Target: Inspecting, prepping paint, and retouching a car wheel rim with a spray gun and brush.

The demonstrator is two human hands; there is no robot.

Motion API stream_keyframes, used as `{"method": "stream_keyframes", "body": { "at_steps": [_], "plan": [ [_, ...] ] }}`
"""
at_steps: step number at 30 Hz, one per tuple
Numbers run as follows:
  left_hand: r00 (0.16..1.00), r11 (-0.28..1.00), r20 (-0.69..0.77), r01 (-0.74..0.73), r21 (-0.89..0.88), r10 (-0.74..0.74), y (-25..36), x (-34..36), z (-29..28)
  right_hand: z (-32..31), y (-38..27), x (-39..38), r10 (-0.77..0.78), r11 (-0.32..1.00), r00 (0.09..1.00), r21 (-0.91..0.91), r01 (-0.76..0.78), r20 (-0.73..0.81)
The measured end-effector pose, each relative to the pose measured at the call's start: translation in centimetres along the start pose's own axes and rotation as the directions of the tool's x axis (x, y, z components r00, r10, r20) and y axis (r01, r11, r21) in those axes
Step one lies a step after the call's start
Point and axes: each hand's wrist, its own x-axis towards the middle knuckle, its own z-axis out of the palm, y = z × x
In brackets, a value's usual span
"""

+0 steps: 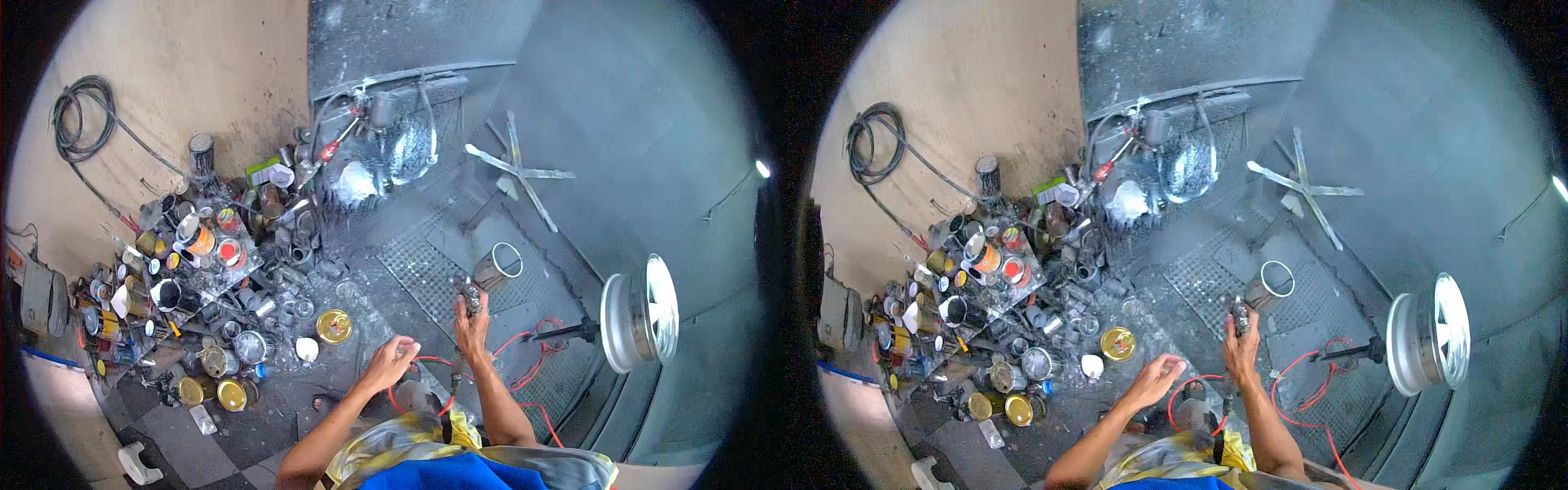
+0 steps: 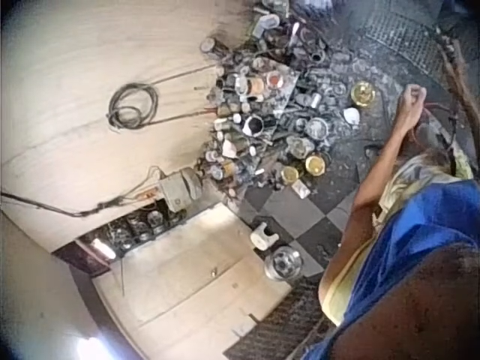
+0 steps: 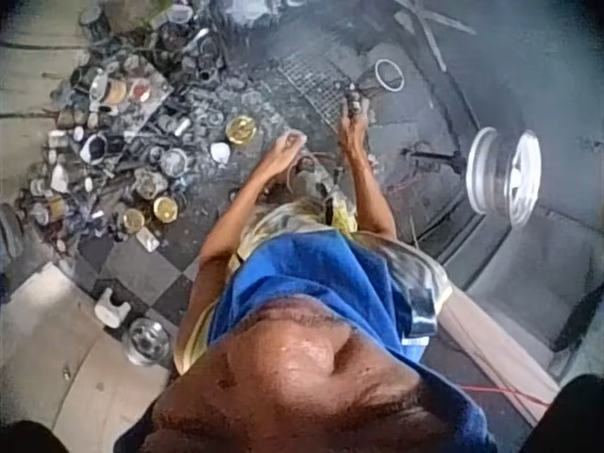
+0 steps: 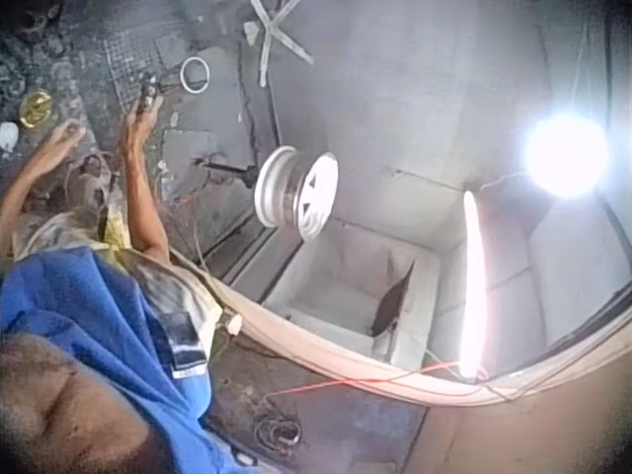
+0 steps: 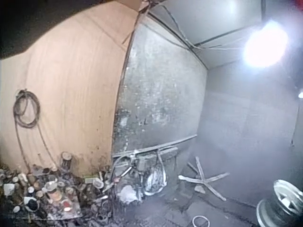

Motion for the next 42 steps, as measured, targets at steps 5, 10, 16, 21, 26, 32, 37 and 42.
{"method": "stream_keyframes", "body": {
  "at_steps": [5,10,16,21,26,32,37,42],
  "plan": [
    [0.993,0.989,-0.07,-0.082,0.12,0.091,4.0,8.0,6.0,-2.8,1.1,2.4,-0.047,0.999,0.999,0.013,0.046,0.026],
    [0.88,0.814,-0.199,-0.285,0.506,0.431,8.1,15.9,9.9,-6.9,-0.1,5.0,-0.207,0.978,0.973,0.031,0.205,0.106],
    [0.996,0.788,0.066,-0.092,0.608,0.066,10.5,22.4,10.7,-10.4,2.2,8.0,0.017,0.977,0.928,0.192,-0.096,0.373],
    [0.967,0.763,0.187,0.01,0.646,-0.172,11.9,25.6,10.6,-10.7,4.3,10.3,0.004,0.986,0.889,0.147,-0.08,0.457],
    [0.928,0.692,0.251,0.009,0.722,-0.274,8.2,32.0,9.0,-8.2,5.5,14.4,0.056,0.976,0.824,0.145,-0.165,0.563],
    [0.856,0.776,0.295,0.175,0.606,-0.424,4.9,38.4,6.0,-3.7,5.3,19.0,0.169,0.943,0.803,0.143,-0.3,0.572],
    [0.834,0.773,0.345,0.144,0.618,-0.431,6.0,42.3,4.3,-0.9,6.2,22.6,0.294,0.927,0.795,0.045,-0.372,0.531],
    [0.838,0.746,0.353,0.093,0.659,-0.417,6.0,46.3,1.0,3.0,5.8,26.2,0.268,0.922,0.796,0.097,-0.376,0.542]
  ]
}}
